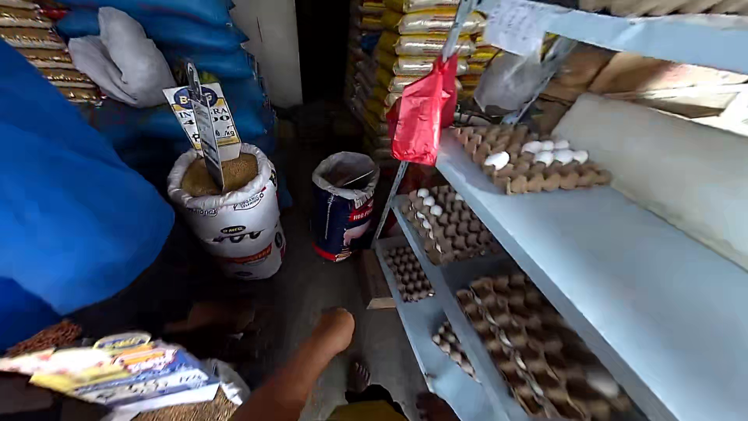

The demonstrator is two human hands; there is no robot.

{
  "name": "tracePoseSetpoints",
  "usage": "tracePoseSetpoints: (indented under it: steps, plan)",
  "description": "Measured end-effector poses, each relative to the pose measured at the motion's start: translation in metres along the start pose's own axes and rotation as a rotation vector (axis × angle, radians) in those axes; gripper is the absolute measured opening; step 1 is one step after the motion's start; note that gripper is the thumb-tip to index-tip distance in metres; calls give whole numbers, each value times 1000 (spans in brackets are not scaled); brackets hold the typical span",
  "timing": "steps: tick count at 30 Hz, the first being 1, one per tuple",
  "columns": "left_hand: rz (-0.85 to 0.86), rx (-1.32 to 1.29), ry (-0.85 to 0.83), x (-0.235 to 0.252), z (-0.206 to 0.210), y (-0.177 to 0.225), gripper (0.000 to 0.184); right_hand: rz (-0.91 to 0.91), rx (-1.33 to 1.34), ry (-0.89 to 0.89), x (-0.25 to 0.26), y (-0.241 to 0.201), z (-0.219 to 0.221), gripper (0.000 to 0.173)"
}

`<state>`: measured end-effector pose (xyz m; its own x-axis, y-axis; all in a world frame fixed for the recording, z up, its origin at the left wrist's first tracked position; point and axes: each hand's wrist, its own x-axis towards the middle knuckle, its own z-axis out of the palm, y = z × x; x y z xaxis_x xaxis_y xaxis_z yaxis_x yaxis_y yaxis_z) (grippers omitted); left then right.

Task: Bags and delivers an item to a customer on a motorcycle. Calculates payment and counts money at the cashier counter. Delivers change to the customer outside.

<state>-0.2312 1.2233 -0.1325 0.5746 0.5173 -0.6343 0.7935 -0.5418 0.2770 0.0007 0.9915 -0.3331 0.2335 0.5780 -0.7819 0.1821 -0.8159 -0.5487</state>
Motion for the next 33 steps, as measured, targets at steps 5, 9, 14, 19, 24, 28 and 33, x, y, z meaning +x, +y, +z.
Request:
tracePoseSetpoints:
  steps: [5, 9, 14, 19, 24, 28, 33]
  plan:
    - [6, -117, -50, 75, -117, -67, 27, -345, -271, -129, 97, -236, -41, 78]
    - [112, -292, 79, 134, -199, -139, 30, -819, -352, -290, 149, -429, -15, 89]
    - [-67, -301, 180, 213, -311, -225, 30, -804, -162, -299, 259, -586, 35, 36]
    - [-281, -210, 223, 275, -448, -299, 40, -447, 122, -45, 352, -721, 20, 38]
    - [-250, -231, 321, 289, -565, -339, 43, -387, 178, 156, 426, -834, -37, 53]
    - [-259, -303, 417, 288, -600, -372, 44, -340, -65, 301, 492, -903, -98, 49]
    - [-270, -480, 416, 305, -641, -423, 43, -13, -255, 545, 550, -997, -168, 48]
